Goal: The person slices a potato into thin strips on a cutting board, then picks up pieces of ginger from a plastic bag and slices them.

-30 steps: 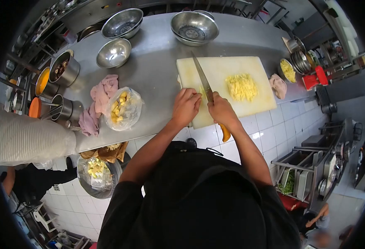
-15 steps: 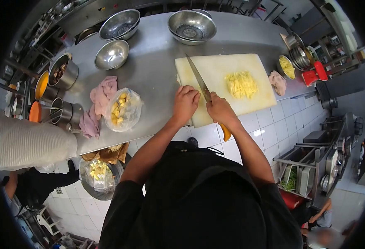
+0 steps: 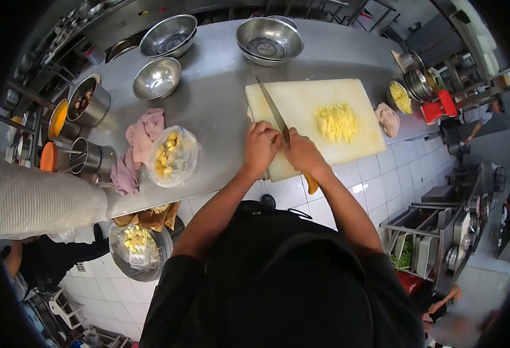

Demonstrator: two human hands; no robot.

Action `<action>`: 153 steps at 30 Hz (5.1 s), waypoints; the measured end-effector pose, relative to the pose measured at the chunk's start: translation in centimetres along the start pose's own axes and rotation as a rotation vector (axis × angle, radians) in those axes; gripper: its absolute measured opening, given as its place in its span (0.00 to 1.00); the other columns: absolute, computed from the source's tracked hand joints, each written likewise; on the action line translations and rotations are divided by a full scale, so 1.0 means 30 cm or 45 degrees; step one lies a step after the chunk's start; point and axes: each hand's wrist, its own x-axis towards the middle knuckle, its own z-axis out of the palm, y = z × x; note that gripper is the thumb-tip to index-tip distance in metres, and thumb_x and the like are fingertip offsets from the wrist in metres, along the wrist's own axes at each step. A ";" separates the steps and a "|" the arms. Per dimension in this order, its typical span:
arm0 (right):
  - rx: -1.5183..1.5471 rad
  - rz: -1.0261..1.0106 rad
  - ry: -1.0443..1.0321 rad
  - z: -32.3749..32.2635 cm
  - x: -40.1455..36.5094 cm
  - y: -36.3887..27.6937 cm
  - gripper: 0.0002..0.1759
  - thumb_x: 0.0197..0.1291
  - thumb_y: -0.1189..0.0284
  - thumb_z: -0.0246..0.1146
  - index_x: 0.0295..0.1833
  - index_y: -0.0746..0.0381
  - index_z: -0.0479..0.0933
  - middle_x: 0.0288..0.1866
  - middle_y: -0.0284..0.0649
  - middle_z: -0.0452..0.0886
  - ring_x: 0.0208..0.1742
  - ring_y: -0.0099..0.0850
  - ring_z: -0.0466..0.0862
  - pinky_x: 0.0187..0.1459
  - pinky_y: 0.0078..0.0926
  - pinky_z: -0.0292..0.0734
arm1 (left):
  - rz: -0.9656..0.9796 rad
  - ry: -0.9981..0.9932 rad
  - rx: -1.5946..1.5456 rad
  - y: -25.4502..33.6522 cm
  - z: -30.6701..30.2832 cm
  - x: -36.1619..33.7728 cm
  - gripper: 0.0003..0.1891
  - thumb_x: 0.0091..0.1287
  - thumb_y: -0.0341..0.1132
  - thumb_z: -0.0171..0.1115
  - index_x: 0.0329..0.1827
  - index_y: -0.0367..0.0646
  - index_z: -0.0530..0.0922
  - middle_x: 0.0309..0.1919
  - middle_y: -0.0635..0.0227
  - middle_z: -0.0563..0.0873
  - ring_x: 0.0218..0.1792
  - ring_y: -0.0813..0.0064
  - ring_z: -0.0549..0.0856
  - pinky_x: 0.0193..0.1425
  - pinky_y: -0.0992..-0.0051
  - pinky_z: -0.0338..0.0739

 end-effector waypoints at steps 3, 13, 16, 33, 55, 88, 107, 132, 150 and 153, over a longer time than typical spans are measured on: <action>-0.062 -0.056 0.035 0.006 -0.013 0.033 0.16 0.72 0.70 0.53 0.56 0.72 0.70 0.39 0.68 0.86 0.44 0.64 0.88 0.51 0.57 0.83 | 0.014 0.004 -0.003 -0.006 0.001 0.007 0.04 0.57 0.26 0.74 0.35 0.42 0.90 0.40 0.65 0.85 0.45 0.58 0.81 0.52 0.62 0.78; 0.048 -0.043 -0.005 -0.006 -0.019 -0.002 0.18 0.74 0.68 0.51 0.56 0.74 0.71 0.34 0.63 0.87 0.26 0.52 0.89 0.34 0.45 0.87 | 0.007 0.008 -0.023 -0.012 0.007 0.002 0.04 0.57 0.26 0.74 0.35 0.40 0.90 0.39 0.63 0.83 0.47 0.58 0.80 0.54 0.63 0.78; 0.065 -0.061 0.009 0.007 0.014 -0.004 0.18 0.74 0.68 0.51 0.57 0.74 0.71 0.34 0.63 0.87 0.26 0.52 0.89 0.32 0.45 0.87 | 0.014 0.016 -0.025 0.006 -0.006 0.008 0.04 0.58 0.26 0.73 0.35 0.40 0.90 0.40 0.63 0.83 0.47 0.58 0.80 0.54 0.63 0.78; 0.119 -0.087 -0.011 0.003 0.020 0.003 0.19 0.71 0.70 0.52 0.58 0.76 0.69 0.34 0.62 0.87 0.25 0.50 0.88 0.35 0.45 0.87 | 0.033 -0.001 0.003 -0.014 -0.002 -0.016 0.05 0.59 0.27 0.74 0.38 0.43 0.91 0.41 0.64 0.85 0.46 0.58 0.81 0.53 0.62 0.78; 0.114 -0.008 -0.037 -0.018 -0.071 -0.026 0.19 0.71 0.71 0.52 0.58 0.76 0.70 0.35 0.65 0.86 0.25 0.51 0.88 0.32 0.45 0.86 | 0.021 0.071 -0.028 0.001 -0.018 -0.054 0.05 0.61 0.28 0.75 0.38 0.41 0.90 0.46 0.64 0.84 0.52 0.59 0.81 0.57 0.64 0.79; 0.055 -0.111 0.119 0.079 0.002 0.010 0.17 0.73 0.69 0.53 0.56 0.74 0.71 0.36 0.64 0.86 0.27 0.52 0.89 0.35 0.45 0.87 | 0.022 0.111 -0.054 -0.009 -0.013 -0.073 0.06 0.58 0.27 0.74 0.39 0.42 0.90 0.48 0.64 0.82 0.54 0.58 0.79 0.57 0.63 0.78; 0.155 -0.008 0.018 0.051 -0.016 -0.009 0.18 0.73 0.70 0.53 0.58 0.75 0.70 0.36 0.62 0.86 0.23 0.48 0.88 0.30 0.43 0.86 | 0.015 0.082 -0.021 -0.014 -0.011 -0.078 0.07 0.61 0.29 0.74 0.42 0.44 0.91 0.48 0.65 0.82 0.53 0.60 0.79 0.56 0.64 0.77; 0.116 0.069 0.374 -0.054 0.040 0.304 0.20 0.70 0.67 0.55 0.57 0.73 0.72 0.32 0.64 0.86 0.33 0.58 0.88 0.40 0.53 0.85 | -0.309 0.130 -0.262 -0.010 -0.188 -0.153 0.08 0.68 0.27 0.71 0.48 0.38 0.90 0.49 0.60 0.88 0.49 0.60 0.88 0.53 0.67 0.82; 0.052 -0.174 0.925 -0.089 -0.131 0.440 0.20 0.53 0.77 0.70 0.51 0.62 0.74 0.44 0.54 0.84 0.42 0.57 0.86 0.45 0.51 0.82 | 0.376 -0.387 0.061 0.343 0.233 0.203 0.08 0.60 0.35 0.78 0.38 0.41 0.91 0.37 0.62 0.85 0.44 0.59 0.83 0.52 0.61 0.79; 0.047 -0.286 0.942 -0.064 -0.119 0.484 0.20 0.52 0.77 0.70 0.50 0.62 0.74 0.42 0.52 0.83 0.42 0.56 0.86 0.44 0.51 0.82 | 0.402 -0.492 0.131 0.353 0.312 0.250 0.07 0.62 0.34 0.76 0.40 0.41 0.91 0.37 0.62 0.85 0.45 0.58 0.84 0.53 0.60 0.79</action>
